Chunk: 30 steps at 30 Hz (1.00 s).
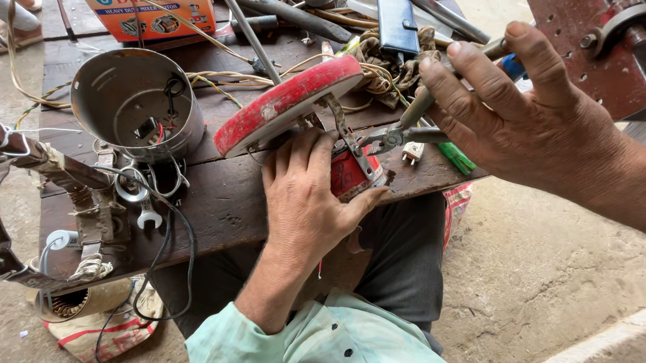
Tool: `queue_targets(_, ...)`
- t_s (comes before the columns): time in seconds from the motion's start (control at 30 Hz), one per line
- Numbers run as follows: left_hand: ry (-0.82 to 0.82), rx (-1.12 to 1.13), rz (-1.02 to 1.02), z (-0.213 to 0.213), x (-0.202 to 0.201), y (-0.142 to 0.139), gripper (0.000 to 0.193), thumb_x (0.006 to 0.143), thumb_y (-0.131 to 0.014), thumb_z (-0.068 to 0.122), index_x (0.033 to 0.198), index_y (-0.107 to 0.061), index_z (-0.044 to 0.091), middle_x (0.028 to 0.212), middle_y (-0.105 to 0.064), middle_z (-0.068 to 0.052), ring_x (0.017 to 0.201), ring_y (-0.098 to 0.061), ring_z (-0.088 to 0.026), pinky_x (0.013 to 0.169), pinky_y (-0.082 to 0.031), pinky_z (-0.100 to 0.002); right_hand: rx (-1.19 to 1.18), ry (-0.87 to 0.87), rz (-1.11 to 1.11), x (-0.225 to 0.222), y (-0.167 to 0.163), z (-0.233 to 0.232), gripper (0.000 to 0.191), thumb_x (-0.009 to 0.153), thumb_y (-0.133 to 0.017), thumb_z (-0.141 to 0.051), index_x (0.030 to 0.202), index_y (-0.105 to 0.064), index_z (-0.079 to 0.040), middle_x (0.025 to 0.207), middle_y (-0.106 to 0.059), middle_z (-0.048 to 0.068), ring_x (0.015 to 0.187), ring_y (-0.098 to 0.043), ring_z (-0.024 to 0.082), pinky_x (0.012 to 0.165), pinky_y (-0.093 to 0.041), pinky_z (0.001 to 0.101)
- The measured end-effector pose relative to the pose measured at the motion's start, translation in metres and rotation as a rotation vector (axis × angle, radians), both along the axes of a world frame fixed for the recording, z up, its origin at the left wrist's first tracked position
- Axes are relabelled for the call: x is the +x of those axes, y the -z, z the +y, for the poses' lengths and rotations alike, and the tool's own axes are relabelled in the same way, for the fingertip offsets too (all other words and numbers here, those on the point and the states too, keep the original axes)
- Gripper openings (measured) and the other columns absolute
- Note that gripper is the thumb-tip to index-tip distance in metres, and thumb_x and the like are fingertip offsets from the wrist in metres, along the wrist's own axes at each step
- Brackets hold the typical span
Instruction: The person repairs a small red electric motor at a cluttered workbench. They manipulate the motor's mounting bracket and wiring by hand, use pliers to grip and adjust parts, tighten components with a screwdriver, wipe the motor with a rag, and reposition the motor repeatedly while working on its base and shaft.
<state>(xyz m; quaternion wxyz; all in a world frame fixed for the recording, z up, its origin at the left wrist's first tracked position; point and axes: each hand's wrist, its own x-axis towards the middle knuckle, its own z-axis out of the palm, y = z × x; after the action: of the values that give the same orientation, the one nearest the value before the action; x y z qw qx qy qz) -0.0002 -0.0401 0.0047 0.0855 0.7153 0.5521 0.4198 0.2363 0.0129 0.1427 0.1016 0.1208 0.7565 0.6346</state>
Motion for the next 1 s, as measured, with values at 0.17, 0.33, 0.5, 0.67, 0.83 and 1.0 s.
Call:
queue_targets(0.17, -0.026, -0.050, 0.005, 0.004, 0.007, 0.000, 0.083, 0.068, -0.088, 0.054, 0.128, -0.062, 0.004, 0.128, -0.060, -0.014, 0.123, -0.053, -0.035, 0.109, -0.034, -0.054, 0.067, -0.025, -0.070, -0.003, -0.006, 0.004, 0.044, 0.103, -0.049, -0.055, 0.115, -0.074, -0.022, 0.127, -0.051, 0.001, 0.135, -0.047, 0.018, 0.126, -0.017, 0.0550)
queue_targets(0.33, -0.041, -0.016, 0.037, 0.006, 0.011, 0.001, 0.085, 0.067, -0.087, 0.055, 0.129, -0.062, 0.004, 0.129, -0.059, -0.015, 0.122, -0.053, -0.036, 0.109, -0.031, -0.056, -0.003, -0.042, -0.107, -0.007, -0.013, 0.005, 0.046, 0.102, -0.051, -0.051, 0.121, -0.074, -0.017, 0.130, -0.050, 0.004, 0.136, -0.047, 0.019, 0.122, -0.023, 0.0541)
queue_targets(0.5, -0.046, -0.009, 0.049, 0.007, 0.012, 0.002, 0.080, 0.070, -0.087, 0.055, 0.128, -0.064, 0.005, 0.128, -0.060, -0.015, 0.121, -0.053, -0.035, 0.110, -0.030, -0.057, 0.029, -0.050, -0.201, -0.019, -0.023, 0.006, 0.039, 0.101, -0.058, -0.037, 0.125, -0.075, -0.011, 0.127, -0.054, 0.004, 0.125, -0.052, 0.022, 0.115, -0.037, 0.0501)
queue_targets(0.67, -0.047, 0.026, 0.071, 0.009, 0.011, 0.005, 0.081, 0.069, -0.086, 0.058, 0.127, -0.065, 0.005, 0.127, -0.061, -0.013, 0.121, -0.054, -0.034, 0.113, -0.029, -0.057, -0.483, 0.535, -0.237, -0.030, -0.029, 0.005, 0.037, 0.097, -0.061, -0.038, 0.107, -0.072, -0.004, 0.121, -0.059, 0.010, 0.114, -0.060, 0.026, 0.099, -0.048, 0.0438)
queue_targets(0.83, -0.044, 0.024, 0.091, 0.010, 0.012, 0.004, 0.080, 0.069, -0.087, 0.058, 0.127, -0.065, 0.006, 0.127, -0.062, -0.011, 0.119, -0.054, -0.034, 0.115, -0.026, -0.059, -0.780, 0.925, -0.090, -0.026, -0.020, 0.007, 0.030, 0.091, -0.064, -0.031, 0.113, -0.070, -0.010, 0.126, -0.063, 0.011, 0.119, -0.063, 0.026, 0.100, -0.050, 0.0460)
queue_targets(1.0, -0.028, 0.024, 0.073, 0.009, 0.009, 0.003, 0.082, 0.068, -0.087, 0.057, 0.128, -0.065, 0.006, 0.127, -0.062, -0.012, 0.119, -0.054, -0.035, 0.114, -0.026, -0.059, -0.310, 0.280, -0.067, -0.007, -0.014, -0.008, 0.035, 0.091, -0.063, -0.034, 0.121, -0.074, -0.018, 0.145, -0.062, 0.008, 0.139, -0.050, 0.027, 0.119, -0.027, 0.0605)
